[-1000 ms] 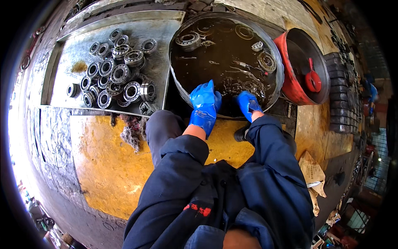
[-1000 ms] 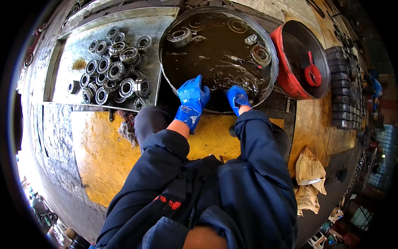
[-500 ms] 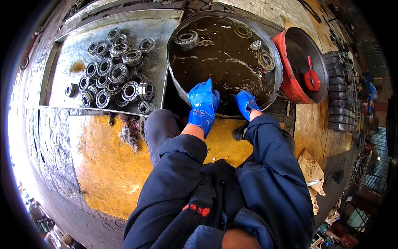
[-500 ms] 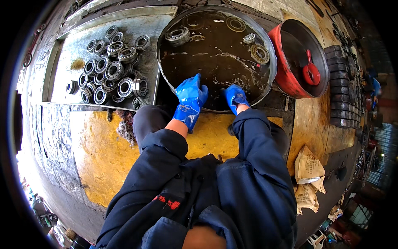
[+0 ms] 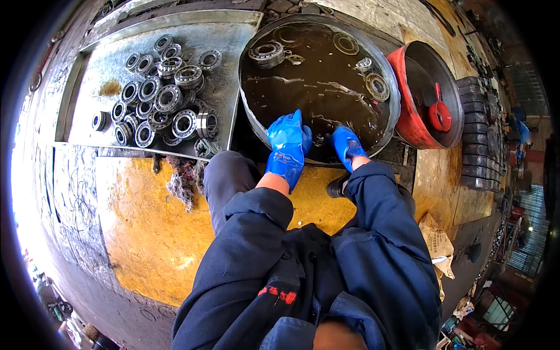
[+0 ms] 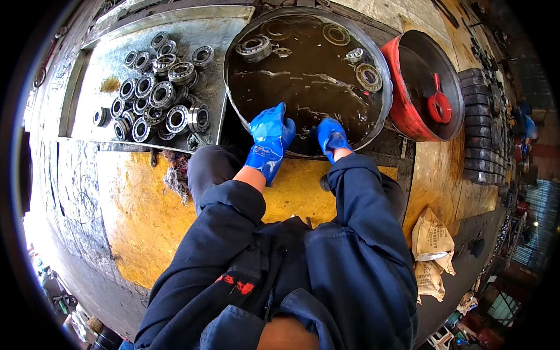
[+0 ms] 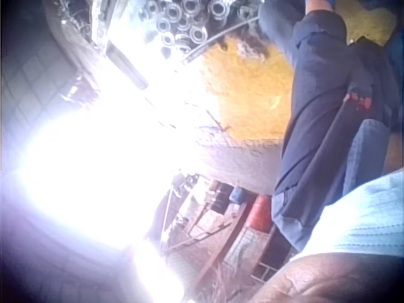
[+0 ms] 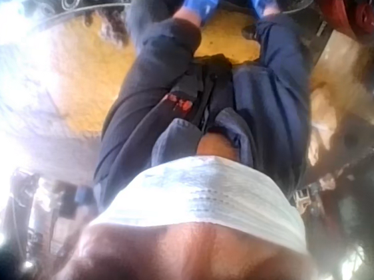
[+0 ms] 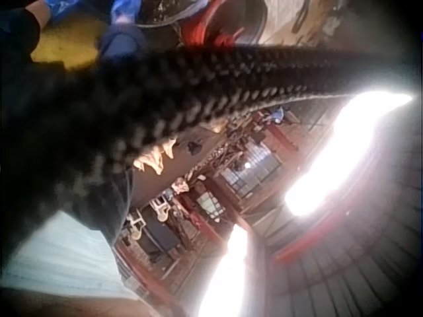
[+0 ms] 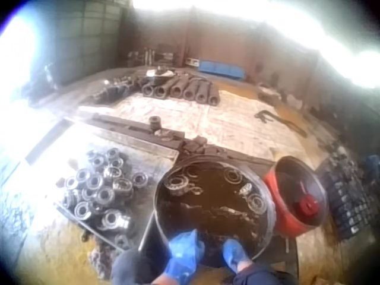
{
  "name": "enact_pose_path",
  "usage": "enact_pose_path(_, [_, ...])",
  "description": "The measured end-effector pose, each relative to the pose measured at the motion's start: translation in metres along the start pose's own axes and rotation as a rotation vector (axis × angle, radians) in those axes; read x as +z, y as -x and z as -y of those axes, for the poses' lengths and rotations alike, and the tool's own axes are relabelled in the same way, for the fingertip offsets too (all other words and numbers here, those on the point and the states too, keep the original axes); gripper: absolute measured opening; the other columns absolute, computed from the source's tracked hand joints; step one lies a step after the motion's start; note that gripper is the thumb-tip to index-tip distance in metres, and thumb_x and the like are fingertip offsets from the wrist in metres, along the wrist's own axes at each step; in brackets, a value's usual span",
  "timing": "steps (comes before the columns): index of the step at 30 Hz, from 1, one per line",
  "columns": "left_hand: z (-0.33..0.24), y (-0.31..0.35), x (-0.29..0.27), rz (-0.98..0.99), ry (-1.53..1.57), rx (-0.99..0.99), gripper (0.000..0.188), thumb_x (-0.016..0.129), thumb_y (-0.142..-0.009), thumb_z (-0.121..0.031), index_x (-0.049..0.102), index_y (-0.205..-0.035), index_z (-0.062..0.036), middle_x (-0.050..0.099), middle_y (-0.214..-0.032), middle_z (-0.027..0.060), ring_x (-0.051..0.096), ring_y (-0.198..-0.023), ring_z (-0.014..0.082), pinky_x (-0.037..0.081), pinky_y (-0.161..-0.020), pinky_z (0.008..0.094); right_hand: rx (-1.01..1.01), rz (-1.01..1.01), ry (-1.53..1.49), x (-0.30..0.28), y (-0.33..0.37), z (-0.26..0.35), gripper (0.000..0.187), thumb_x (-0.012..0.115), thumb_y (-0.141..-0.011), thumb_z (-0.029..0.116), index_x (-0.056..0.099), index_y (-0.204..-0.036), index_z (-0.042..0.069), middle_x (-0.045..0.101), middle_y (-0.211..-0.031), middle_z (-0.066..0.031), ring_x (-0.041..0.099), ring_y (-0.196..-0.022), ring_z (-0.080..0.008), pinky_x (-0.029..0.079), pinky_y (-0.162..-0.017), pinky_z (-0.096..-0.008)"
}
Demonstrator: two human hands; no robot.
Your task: The person repeatedly picks up metal bearings from a tray, dips them into a bucket of dark liquid, and rubs them with gloved hands to clean them. The person then places the cleaned bearings back onto the tray. The process is repeated for several bearings throughout the clip.
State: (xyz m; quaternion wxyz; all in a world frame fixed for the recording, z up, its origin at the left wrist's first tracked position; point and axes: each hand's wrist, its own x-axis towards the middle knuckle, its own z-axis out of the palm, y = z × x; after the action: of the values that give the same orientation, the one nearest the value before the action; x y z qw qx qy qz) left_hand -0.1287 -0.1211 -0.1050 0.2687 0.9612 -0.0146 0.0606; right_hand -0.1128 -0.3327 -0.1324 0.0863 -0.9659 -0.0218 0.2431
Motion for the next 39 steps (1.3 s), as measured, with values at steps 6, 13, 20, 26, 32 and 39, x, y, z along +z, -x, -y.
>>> enact_pose_path(6, [-0.006, -0.001, 0.002, -0.025, -0.021, 0.023, 0.046, 0.069, -0.080, -0.026, 0.069, -0.122, -0.0073, 0.074, -0.109, 0.0143, 0.070, -0.102, 0.0329, 0.055, -0.091, 0.0448, 0.031, 0.311, 0.416, 0.000, -0.045, 0.026, 0.037, 0.055, -0.098, 0.036, 0.073, -0.125, 0.018, 0.070, -0.129, -0.0112, 0.067, -0.119, -0.0304, 0.055, -0.096, -0.0442])
enact_pose_path(13, [-0.007, -0.001, -0.003, -0.003, 0.028, 0.008, 0.046, 0.070, -0.081, -0.027, 0.069, -0.122, -0.0074, 0.074, -0.111, 0.0148, 0.070, -0.104, 0.0331, 0.055, -0.092, 0.0451, -0.088, -0.038, -0.110, 0.010, -0.002, -0.024, 0.031, 0.068, -0.091, 0.027, 0.073, -0.105, 0.000, 0.069, -0.107, -0.0271, 0.068, -0.102, -0.0435, 0.054, -0.082, -0.0470])
enact_pose_path(20, [-0.012, -0.003, -0.001, 0.016, 0.018, 0.022, 0.045, 0.070, -0.081, -0.026, 0.069, -0.122, -0.0075, 0.074, -0.109, 0.0147, 0.070, -0.102, 0.0333, 0.055, -0.090, 0.0453, -0.152, 0.233, 0.431, 0.004, -0.046, 0.009, 0.031, 0.062, -0.094, 0.024, 0.072, -0.119, 0.007, 0.069, -0.119, -0.0230, 0.066, -0.112, -0.0417, 0.055, -0.093, -0.0470])
enact_pose_path(26, [0.002, 0.003, -0.001, -0.006, 0.007, 0.002, 0.046, 0.070, -0.081, -0.027, 0.068, -0.123, -0.0076, 0.074, -0.109, 0.0154, 0.070, -0.102, 0.0333, 0.055, -0.090, 0.0455, -0.107, 0.042, -0.014, -0.005, 0.001, -0.007, 0.038, 0.065, -0.095, 0.033, 0.071, -0.116, 0.001, 0.068, -0.115, -0.0290, 0.066, -0.108, -0.0445, 0.054, -0.089, -0.0475])
enact_pose_path(32, [-0.005, -0.001, -0.006, 0.054, -0.025, -0.008, 0.046, 0.070, -0.082, -0.028, 0.068, -0.124, -0.0073, 0.073, -0.112, 0.0156, 0.070, -0.104, 0.0330, 0.055, -0.092, 0.0453, -0.012, 0.179, 0.383, -0.003, -0.036, 0.033, 0.035, 0.055, -0.099, 0.038, 0.074, -0.120, 0.016, 0.069, -0.129, -0.0117, 0.066, -0.119, -0.0314, 0.054, -0.097, -0.0417])
enact_pose_path(39, [-0.002, 0.001, -0.007, 0.046, 0.000, -0.019, 0.045, 0.070, -0.083, -0.027, 0.069, -0.123, -0.0078, 0.073, -0.114, 0.0136, 0.069, -0.108, 0.0320, 0.054, -0.095, 0.0447, -0.095, 0.056, -0.019, -0.009, 0.004, -0.001, 0.037, 0.066, -0.094, 0.034, 0.074, -0.114, 0.005, 0.070, -0.112, -0.0251, 0.068, -0.105, -0.0430, 0.054, -0.088, -0.0478])
